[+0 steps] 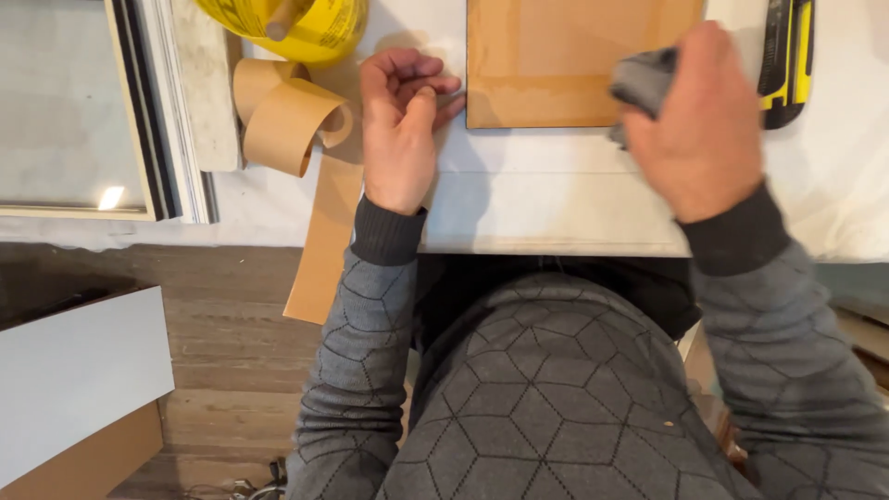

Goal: Applying adhesive paper tape to the back of a picture frame using a brush and water, followed by cleaning the surface with a cloth.

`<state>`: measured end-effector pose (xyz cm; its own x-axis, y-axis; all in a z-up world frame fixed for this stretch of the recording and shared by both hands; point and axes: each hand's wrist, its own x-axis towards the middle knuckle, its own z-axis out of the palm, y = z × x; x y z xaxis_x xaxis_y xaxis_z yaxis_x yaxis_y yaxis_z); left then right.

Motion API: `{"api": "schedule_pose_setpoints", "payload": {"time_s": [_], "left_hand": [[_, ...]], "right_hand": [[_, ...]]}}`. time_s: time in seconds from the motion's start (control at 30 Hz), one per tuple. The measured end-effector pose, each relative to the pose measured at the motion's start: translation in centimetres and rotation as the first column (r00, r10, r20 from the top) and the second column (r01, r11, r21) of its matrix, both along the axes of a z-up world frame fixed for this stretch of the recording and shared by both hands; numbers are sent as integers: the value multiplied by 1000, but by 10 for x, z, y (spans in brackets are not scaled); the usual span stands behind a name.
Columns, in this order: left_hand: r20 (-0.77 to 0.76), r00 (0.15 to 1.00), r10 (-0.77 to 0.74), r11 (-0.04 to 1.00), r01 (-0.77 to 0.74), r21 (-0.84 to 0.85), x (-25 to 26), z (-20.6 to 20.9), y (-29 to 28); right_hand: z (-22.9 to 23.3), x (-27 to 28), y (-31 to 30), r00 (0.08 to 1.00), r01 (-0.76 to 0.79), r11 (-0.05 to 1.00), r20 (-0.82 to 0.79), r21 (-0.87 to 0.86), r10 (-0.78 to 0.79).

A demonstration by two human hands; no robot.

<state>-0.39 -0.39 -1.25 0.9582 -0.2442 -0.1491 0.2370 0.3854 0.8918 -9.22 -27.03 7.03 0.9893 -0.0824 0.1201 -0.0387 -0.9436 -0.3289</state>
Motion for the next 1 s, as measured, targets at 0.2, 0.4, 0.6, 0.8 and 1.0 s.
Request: {"api": "schedule_pose_setpoints", "payload": {"time_s": [0.2,0.4,0.6,0.8,1.0], "left_hand": [[17,1000,21,1000,-21,-17,-2,-14,-2],[50,997,50,997,-46,-69,-4,-13,-1],[17,997,75,990,-72,-120,2,-13,-2],[57,996,70,997,-67,-48,7,-9,-2],[383,923,-41,850,-169,499,40,-6,-15]], "right_hand": [[-13,48,109,999,-54,993,2,104,54],[-4,60,84,975,-221,966,29,138,219],[59,57,47,884,-465,883,93,66,458],[39,60,76,788,-611,790,53,-57,613],[24,57,79,799,-597,800,49,-55,600]]}}
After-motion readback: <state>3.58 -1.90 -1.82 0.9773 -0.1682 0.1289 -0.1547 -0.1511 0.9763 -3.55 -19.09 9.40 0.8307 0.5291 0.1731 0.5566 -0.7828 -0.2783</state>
